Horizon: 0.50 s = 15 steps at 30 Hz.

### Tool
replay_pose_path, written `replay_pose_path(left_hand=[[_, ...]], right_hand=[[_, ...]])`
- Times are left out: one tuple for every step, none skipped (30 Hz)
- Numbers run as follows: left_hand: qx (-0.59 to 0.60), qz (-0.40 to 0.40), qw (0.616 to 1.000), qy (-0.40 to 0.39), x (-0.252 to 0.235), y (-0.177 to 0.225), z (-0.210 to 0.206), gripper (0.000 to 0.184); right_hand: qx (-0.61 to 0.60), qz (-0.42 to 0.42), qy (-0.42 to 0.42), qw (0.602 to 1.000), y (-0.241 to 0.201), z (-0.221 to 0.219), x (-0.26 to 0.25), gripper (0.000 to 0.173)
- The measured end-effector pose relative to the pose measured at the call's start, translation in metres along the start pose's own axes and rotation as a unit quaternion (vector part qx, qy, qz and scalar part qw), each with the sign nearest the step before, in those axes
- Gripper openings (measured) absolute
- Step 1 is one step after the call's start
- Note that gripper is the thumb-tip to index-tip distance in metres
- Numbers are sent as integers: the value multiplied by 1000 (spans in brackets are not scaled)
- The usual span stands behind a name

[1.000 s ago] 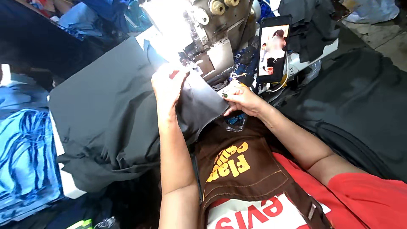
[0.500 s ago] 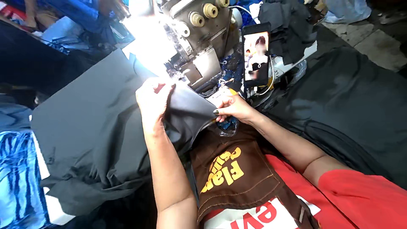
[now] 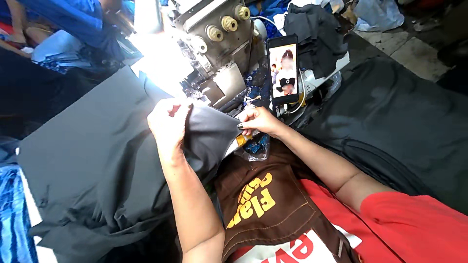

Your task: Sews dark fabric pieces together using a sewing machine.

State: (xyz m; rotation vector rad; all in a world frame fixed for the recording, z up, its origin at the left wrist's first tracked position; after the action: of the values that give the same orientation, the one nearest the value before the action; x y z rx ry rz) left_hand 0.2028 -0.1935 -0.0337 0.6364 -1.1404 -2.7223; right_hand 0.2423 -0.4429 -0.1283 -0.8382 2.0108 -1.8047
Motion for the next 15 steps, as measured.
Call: replay_pose_path(left_hand=[[1,-5,1000,1,1,0,0,24],[-3,-13,1000,-2,6,0,2,22],[-9,-23,1000,-10,13,1,4,20],[-11,-25,1000,-15,14,2,4,20],[-9,-18,1000,-14,9,2,3,21],[-7,-11,1000,-7,4,1,2,23],[-5,-8,1000,-3,1,0,1,24],[-4,-7,1000,-4,1,0,1,23],[-7,-6,1000,-10,4,1,2,23],[-8,-4,1000,-14,6,1,2,23],[-8,-3,1000,-15,7,1,3,22],[-7,-3,1000,-13,7,1,3,22],[-6,-1,1000,-10,5,0,2,23],[-3,5,1000,-3,1,-1,2,24],[-3,12,1000,0,0,-1,2,25]], right_hand=[[0,3,-1,1000,1,0,0,5],[0,4,1,1000,1,0,0,5],[-1,3,2,1000,2,-1,0,5],[-2,1,3,1000,1,-1,1,5],[-1,-1,5,1000,0,-1,1,5],[1,-3,4,1000,0,-1,2,6],[3,-5,4,1000,0,-1,2,6],[6,-7,4,1000,0,-1,2,6],[10,-8,3,1000,0,-1,2,5],[12,-10,4,1000,-1,-2,3,5],[14,-10,4,1000,-2,-2,3,5],[15,-9,4,1000,-2,-2,3,5],[14,-8,4,1000,-3,-2,3,5],[15,-7,3,1000,-3,-2,3,5],[14,-7,3,1000,-3,-1,3,6]])
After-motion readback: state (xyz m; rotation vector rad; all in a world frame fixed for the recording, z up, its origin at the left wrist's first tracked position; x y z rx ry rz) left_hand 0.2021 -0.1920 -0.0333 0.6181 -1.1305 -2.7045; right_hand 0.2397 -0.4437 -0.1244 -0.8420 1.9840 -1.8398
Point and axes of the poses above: each hand's wrist, its own x-axis away from the middle knuckle, its own z-axis out of the back of the hand, y = z × x, the point moved 3 cm from there along -x, towards the middle knuckle, and after that the axes turned 4 degrees about x, right-handed, at the moved point
